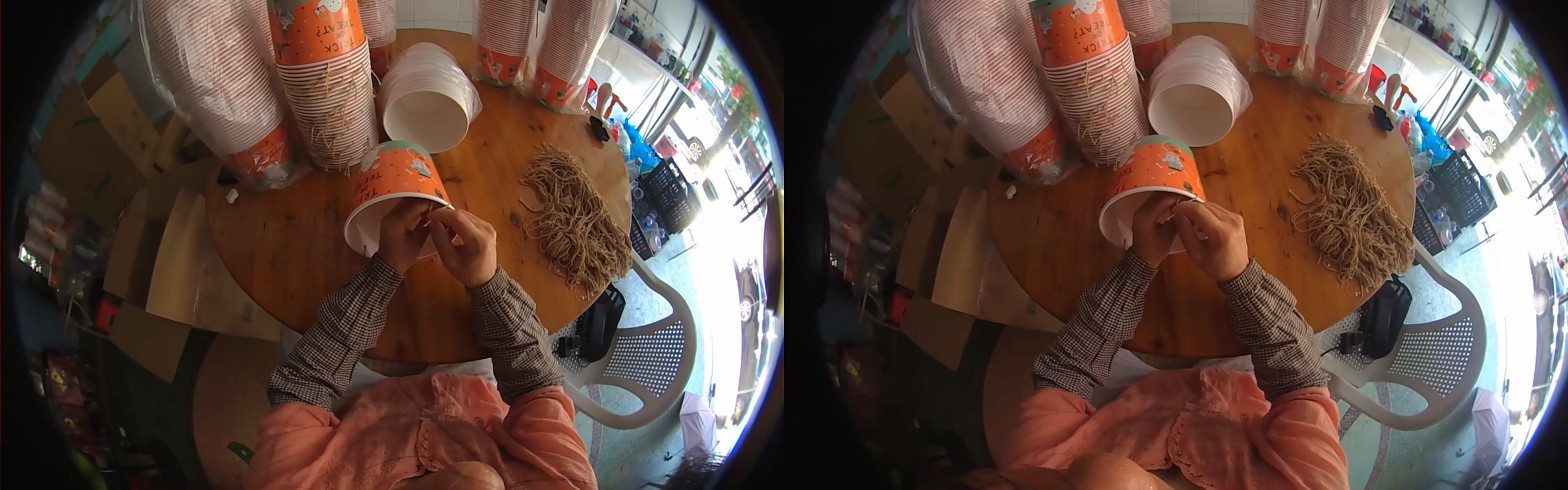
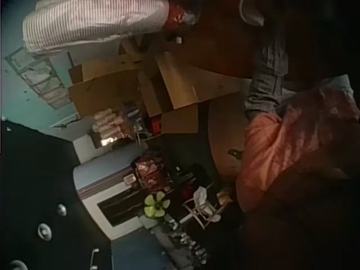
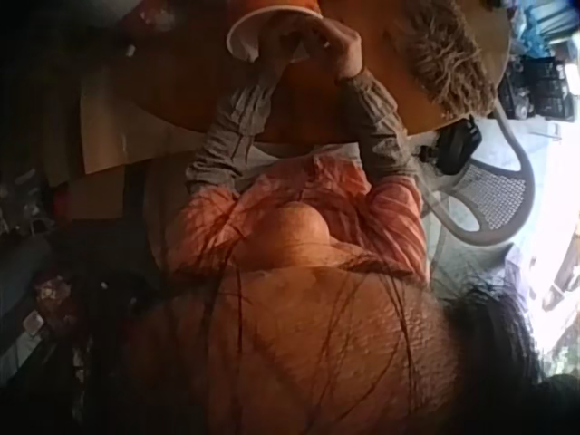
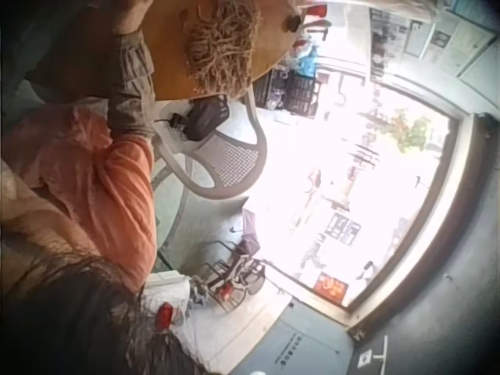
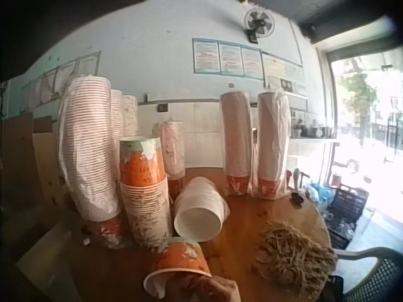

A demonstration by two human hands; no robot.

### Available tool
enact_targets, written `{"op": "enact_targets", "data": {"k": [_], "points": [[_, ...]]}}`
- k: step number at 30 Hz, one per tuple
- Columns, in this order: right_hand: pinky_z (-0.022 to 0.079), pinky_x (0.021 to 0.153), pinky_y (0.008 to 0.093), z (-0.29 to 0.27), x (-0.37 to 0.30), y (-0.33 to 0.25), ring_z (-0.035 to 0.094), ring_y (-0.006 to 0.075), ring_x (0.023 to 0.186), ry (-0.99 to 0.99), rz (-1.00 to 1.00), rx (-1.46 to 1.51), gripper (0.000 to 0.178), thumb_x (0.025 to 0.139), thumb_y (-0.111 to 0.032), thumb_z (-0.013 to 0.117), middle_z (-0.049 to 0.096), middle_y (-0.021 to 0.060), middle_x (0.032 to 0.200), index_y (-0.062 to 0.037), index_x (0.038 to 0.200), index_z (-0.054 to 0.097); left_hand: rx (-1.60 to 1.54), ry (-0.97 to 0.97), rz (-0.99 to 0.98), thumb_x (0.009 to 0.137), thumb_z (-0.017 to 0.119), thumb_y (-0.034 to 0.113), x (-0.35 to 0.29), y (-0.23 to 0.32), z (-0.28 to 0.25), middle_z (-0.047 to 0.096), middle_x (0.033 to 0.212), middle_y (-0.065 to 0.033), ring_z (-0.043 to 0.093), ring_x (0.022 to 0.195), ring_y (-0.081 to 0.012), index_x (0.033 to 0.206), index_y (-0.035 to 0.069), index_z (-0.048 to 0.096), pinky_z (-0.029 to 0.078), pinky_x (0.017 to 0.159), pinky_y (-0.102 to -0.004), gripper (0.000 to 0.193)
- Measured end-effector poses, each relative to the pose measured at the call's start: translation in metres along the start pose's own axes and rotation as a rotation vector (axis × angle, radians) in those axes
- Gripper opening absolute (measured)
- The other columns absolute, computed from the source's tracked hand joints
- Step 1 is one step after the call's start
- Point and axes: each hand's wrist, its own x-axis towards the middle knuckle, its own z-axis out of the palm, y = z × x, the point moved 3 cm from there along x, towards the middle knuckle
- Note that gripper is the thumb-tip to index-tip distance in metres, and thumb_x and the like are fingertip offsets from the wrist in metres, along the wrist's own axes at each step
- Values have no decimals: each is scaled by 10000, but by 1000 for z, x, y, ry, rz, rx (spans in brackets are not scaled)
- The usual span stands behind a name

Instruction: Threading ropes through holes in paper buckets to create handles.

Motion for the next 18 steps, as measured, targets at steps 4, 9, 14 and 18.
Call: {"op": "enact_targets", "data": {"k": [4,9,14,18], "points": [[527,606,246,6,-5,-7,667,142,687,51,383,403,66,885,-16,604,694,102,825,-3,950,612,-197,69,-29,820,642,17,-9,-6,-2,636,908,-97,636,845,-213,979,28,629,518,742,-323,160],[552,574,267,9,-9,3,660,164,685,184,927,1505,161,975,-161,524,677,100,867,-12,966,587,-153,4,71,814,646,10,6,39,-10,623,926,-91,630,861,-199,937,20,630,517,747,-319,124],[557,583,271,-1,-4,-18,681,190,743,136,974,1607,139,978,-151,508,684,122,916,-29,1005,569,-356,-248,-167,815,607,-23,23,70,-29,607,941,-78,613,885,-172,918,9,616,506,775,-311,108],[569,593,276,-23,4,-32,698,217,789,102,845,1501,111,979,-129,496,682,144,954,-49,1026,558,-281,-339,-72,844,573,-8,38,101,-34,592,943,-62,584,858,-130,895,6,595,480,796,-271,58]]}}
